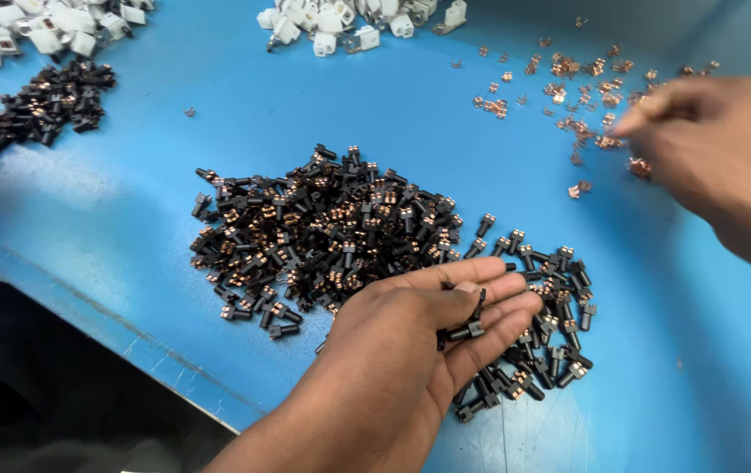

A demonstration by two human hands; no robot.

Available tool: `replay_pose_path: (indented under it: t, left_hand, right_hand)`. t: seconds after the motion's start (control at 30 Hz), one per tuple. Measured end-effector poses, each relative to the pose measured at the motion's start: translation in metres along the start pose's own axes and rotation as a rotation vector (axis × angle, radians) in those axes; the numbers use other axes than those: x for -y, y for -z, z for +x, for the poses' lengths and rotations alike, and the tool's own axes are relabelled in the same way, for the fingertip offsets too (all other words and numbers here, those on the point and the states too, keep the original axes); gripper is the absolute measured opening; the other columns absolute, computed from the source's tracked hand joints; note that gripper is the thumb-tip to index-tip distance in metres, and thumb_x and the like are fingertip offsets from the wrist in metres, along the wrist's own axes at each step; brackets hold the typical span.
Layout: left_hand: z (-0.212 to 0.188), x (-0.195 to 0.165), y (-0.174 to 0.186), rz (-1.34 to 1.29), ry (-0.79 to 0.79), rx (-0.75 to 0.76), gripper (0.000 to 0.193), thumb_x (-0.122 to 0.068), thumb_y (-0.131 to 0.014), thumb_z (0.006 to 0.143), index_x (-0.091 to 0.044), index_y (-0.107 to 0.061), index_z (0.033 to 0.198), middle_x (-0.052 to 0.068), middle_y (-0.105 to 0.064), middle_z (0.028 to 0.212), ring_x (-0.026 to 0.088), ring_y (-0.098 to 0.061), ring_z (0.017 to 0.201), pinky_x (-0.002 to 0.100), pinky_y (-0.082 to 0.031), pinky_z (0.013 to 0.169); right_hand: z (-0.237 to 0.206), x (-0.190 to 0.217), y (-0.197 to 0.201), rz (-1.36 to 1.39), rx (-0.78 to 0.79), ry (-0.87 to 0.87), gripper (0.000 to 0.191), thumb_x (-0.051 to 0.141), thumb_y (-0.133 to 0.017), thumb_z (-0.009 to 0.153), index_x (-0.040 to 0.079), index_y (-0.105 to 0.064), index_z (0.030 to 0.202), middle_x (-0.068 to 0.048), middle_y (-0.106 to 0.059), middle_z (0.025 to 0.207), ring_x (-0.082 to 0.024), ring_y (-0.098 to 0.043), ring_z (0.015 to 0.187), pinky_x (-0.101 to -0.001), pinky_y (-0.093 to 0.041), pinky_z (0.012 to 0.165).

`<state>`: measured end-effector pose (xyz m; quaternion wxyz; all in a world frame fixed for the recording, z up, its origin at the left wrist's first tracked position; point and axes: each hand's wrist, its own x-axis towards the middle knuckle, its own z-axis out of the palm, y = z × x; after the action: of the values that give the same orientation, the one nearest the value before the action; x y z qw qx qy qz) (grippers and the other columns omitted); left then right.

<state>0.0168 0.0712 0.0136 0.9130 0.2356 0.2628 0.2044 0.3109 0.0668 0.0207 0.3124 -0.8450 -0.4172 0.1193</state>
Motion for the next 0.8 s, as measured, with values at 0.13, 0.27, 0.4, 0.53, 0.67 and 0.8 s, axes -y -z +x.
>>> replay_pose_path:
  t: [0.13, 0.27, 0.4, 0.53, 0.67, 0.8]
  left_hand:
    - [0.000, 0.001, -0.003, -0.007, 0.027, 0.078, 0.041, -0.011, -0.036, 0.108, 0.014, -0.043, 0.140, 0.028, -0.063, 0.134, 0.031, -0.068, 0.123, 0.037, -0.059, 0.107]
    - [0.001, -0.001, -0.015, 0.034, 0.045, 0.033, 0.031, -0.011, -0.040, 0.108, 0.009, -0.050, 0.129, 0.027, -0.067, 0.127, 0.032, -0.072, 0.114, 0.037, -0.063, 0.101]
    - [-0.001, -0.006, -0.024, 0.062, 0.089, -0.069, 0.024, -0.013, -0.041, 0.105, 0.007, -0.053, 0.110, 0.025, -0.073, 0.115, 0.031, -0.074, 0.105, 0.038, -0.065, 0.094]
    - [-0.009, -0.008, -0.020, 0.056, 0.035, 0.008, 0.032, -0.019, -0.048, 0.108, 0.009, -0.058, 0.120, 0.020, -0.072, 0.115, 0.027, -0.072, 0.106, 0.036, -0.063, 0.097]
    - [-0.009, -0.001, -0.015, -0.003, 0.025, 0.005, 0.034, -0.016, -0.053, 0.105, 0.007, -0.062, 0.129, 0.017, -0.072, 0.113, 0.022, -0.073, 0.106, 0.033, -0.063, 0.099]
    - [-0.007, 0.003, -0.018, -0.060, 0.016, 0.038, 0.035, -0.016, -0.054, 0.106, 0.005, -0.063, 0.133, 0.014, -0.071, 0.109, 0.020, -0.072, 0.099, 0.033, -0.063, 0.096]
  right_hand:
    - [-0.040, -0.013, 0.011, 0.065, -0.014, -0.098, 0.023, 0.005, -0.071, 0.089, 0.006, -0.079, 0.112, -0.011, -0.077, 0.093, -0.019, -0.068, 0.076, -0.0339, -0.056, 0.071]
    - [-0.068, 0.018, 0.011, -0.152, 0.079, -0.175, 0.024, 0.018, -0.077, 0.093, 0.010, -0.079, 0.115, -0.012, -0.078, 0.093, -0.021, -0.071, 0.078, -0.0346, -0.055, 0.073]
    - [-0.066, 0.050, 0.007, -0.360, 0.100, -0.050, 0.027, 0.026, -0.079, 0.090, 0.019, -0.081, 0.117, -0.008, -0.079, 0.097, -0.018, -0.072, 0.082, -0.0331, -0.055, 0.077]
    - [-0.065, 0.045, 0.008, -0.275, 0.140, -0.162, 0.023, 0.022, -0.076, 0.094, 0.012, -0.083, 0.114, -0.012, -0.081, 0.093, -0.021, -0.074, 0.080, -0.0333, -0.057, 0.076]
    - [-0.082, 0.034, 0.013, 0.350, 0.053, -0.263, 0.024, 0.017, -0.073, 0.094, -0.002, -0.078, 0.109, -0.014, -0.074, 0.096, -0.019, -0.068, 0.084, -0.0298, -0.058, 0.076]
    - [-0.113, 0.042, 0.025, 0.616, 0.065, -0.524, 0.030, 0.020, -0.066, 0.098, -0.002, -0.076, 0.117, -0.012, -0.075, 0.107, -0.016, -0.069, 0.093, -0.0285, -0.059, 0.083]
